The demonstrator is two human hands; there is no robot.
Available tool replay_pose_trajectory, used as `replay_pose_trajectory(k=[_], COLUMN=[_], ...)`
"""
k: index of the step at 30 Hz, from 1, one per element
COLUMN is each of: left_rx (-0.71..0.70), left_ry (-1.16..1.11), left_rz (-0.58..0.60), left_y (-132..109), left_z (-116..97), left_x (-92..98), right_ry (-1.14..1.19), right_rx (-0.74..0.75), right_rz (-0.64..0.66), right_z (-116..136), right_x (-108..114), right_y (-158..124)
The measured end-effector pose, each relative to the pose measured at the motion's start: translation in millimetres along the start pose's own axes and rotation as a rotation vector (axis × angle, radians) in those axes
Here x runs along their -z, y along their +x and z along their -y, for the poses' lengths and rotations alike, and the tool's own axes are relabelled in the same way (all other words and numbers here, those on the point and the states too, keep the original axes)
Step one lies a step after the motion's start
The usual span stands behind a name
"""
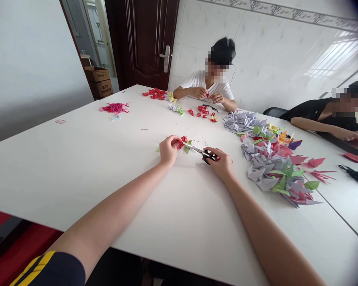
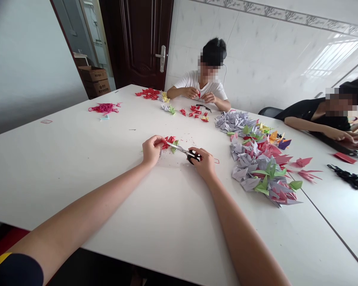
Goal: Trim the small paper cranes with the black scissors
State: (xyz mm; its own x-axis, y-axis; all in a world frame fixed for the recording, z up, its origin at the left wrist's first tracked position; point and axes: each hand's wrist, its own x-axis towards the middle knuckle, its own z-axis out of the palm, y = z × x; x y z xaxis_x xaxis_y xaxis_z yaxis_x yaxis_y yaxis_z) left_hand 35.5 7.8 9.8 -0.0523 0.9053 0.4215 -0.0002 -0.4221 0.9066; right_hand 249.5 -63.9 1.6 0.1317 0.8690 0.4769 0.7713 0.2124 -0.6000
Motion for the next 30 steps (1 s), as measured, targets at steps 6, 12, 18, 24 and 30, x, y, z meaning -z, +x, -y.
replay_pose_trajectory(k=[6,12,18,24,30], left_rx=[0.02,0.054,0.028,0.039,0.057], left_ry=[0.026,-0.005,-0.015,-0.027,-0.028], left_rz=[-0.035,-0.052,-0.019,-0.007,-0.02], left_y=[0.9,1.7,1.2,0.0,-0.7], left_z=[-1.1,-3.5,0.3,-2.8,-7.0], left_x=[1.3,2.1,0.5,0.5,0.5], right_ry=[-0.012,-0.004,-0.004,-0.007,0.005], right_rx=[-0.005,-0.01,0.015,0.01,0.004], right_rz=[-0.024,-0.044,0.011,0.033,0.039], right_z=[1.4,1.2,-0.4,3.9,3.8], right_x=[0.9,0.4,-0.4,0.7,1.2], right_y=[-0.6,-1.0,-0.3,-0.1,-0.3])
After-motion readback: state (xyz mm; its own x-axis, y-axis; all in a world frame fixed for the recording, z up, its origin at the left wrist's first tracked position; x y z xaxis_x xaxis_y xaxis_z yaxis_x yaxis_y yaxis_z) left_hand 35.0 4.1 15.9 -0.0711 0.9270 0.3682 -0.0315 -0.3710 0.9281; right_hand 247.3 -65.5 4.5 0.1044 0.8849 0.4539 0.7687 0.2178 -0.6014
